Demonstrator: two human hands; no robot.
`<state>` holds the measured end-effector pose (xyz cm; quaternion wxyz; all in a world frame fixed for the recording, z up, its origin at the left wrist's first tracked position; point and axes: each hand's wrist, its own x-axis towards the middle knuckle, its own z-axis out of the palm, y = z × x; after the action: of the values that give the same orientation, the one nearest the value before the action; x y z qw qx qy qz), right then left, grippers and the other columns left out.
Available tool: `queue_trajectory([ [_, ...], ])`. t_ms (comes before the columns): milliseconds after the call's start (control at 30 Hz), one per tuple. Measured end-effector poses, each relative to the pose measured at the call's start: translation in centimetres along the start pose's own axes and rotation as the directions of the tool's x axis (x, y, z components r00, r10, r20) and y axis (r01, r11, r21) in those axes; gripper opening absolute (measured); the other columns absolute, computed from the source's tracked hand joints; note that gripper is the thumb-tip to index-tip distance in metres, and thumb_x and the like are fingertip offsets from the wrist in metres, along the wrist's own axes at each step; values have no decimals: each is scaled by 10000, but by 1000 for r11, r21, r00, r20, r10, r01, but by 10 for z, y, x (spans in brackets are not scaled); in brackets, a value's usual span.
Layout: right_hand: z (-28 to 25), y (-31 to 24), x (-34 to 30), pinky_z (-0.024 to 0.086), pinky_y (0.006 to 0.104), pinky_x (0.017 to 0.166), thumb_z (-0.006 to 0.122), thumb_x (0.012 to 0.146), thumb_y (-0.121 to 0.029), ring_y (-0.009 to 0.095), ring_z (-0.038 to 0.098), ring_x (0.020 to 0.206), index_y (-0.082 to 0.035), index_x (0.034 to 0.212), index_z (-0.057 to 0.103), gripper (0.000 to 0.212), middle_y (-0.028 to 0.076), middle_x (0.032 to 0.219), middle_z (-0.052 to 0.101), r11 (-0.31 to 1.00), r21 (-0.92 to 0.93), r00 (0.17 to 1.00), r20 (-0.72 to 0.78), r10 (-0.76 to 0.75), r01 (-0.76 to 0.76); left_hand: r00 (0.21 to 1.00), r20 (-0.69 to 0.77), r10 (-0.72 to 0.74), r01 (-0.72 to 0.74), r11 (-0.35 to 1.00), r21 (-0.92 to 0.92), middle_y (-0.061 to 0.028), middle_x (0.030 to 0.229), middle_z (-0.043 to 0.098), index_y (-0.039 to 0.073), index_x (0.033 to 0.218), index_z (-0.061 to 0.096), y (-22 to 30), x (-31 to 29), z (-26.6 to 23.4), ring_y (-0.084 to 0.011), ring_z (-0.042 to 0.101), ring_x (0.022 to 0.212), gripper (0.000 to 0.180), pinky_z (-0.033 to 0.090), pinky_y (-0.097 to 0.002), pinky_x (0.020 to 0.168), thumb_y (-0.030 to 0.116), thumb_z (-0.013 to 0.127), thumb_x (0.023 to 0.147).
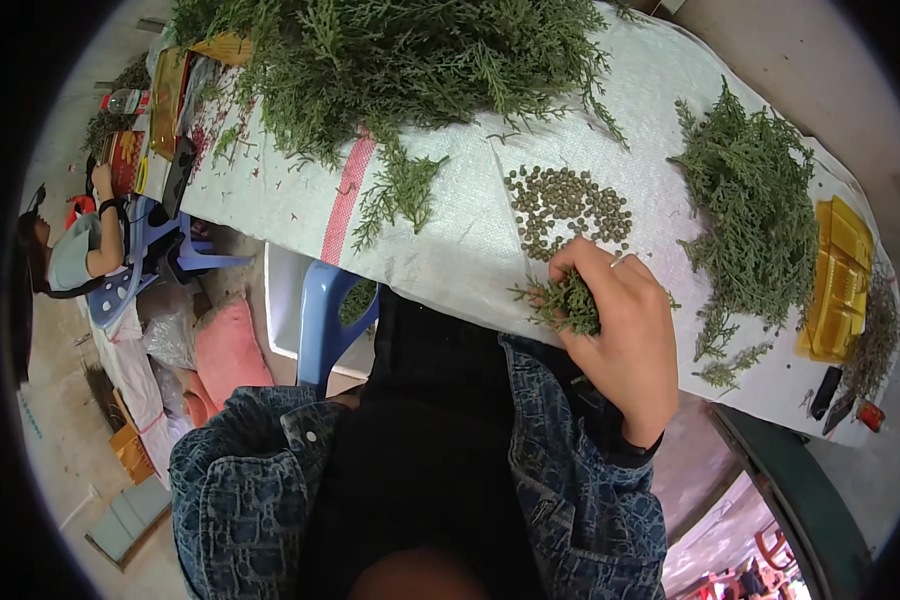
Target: Picking small seeds and flowers off green branches and sorting them into a pile on a table.
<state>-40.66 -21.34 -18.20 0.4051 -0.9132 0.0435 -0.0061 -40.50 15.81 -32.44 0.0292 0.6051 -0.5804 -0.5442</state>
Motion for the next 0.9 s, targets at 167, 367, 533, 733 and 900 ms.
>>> queue_trajectory([
  [167, 12, 7, -1, 404, 373, 630, 682, 617, 13, 309, 508, 666, -69, 877, 538, 308, 83, 720, 582, 997, 47, 998, 2, 56, -56, 1000, -9, 16, -16, 1000, -1, -176, 858, 658, -8, 909, 652, 0, -3, -8, -288, 636, 793, 217, 497, -398, 703, 171, 565, 821],
  [367, 10, 3, 0, 397, 350, 571, 759, 683, -83, 286, 507, 598, -56, 843, 553, 262, 84, 684, 573, 994, 25, 991, -81, 108, -106, 999, -16, 50, -51, 997, -55, -173, 857, 657, -8, 912, 647, 11, -22, -52, -278, 637, 791, 220, 498, -392, 705, 178, 564, 827],
  [533, 2, -2, 3, 376, 262, 542, 761, 715, -40, 160, 435, 544, -19, 800, 509, 267, 70, 639, 501, 995, 6, 982, -167, 94, -95, 921, -336, -195, 51, 918, -393, -170, 857, 657, -9, 914, 644, 11, -62, -157, -270, 637, 790, 223, 498, -386, 706, 183, 563, 832],
  [733, -3, -14, 3, 376, 255, 544, 754, 728, -44, 143, 437, 549, -20, 807, 513, 254, 66, 643, 500, 994, 3, 975, -193, 109, -111, 121, -794, -596, 244, 793, -558, -128, 770, 576, -6, 1005, 555, 9, -34, -230, -269, 574, 701, 340, 458, -346, 638, 290, 634, 858],
  [900, 7, -28, 13, 372, 245, 529, 778, 725, -106, 112, 447, 537, -52, 852, 572, 248, 28, 618, 528, 930, 268, 899, -291, 326, -251, 128, -785, -606, 247, 786, -567, -103, 756, 589, -19, 971, 585, -2, 2, -229, -198, 544, 656, 412, 445, -297, 594, 262, 775, 738],
])
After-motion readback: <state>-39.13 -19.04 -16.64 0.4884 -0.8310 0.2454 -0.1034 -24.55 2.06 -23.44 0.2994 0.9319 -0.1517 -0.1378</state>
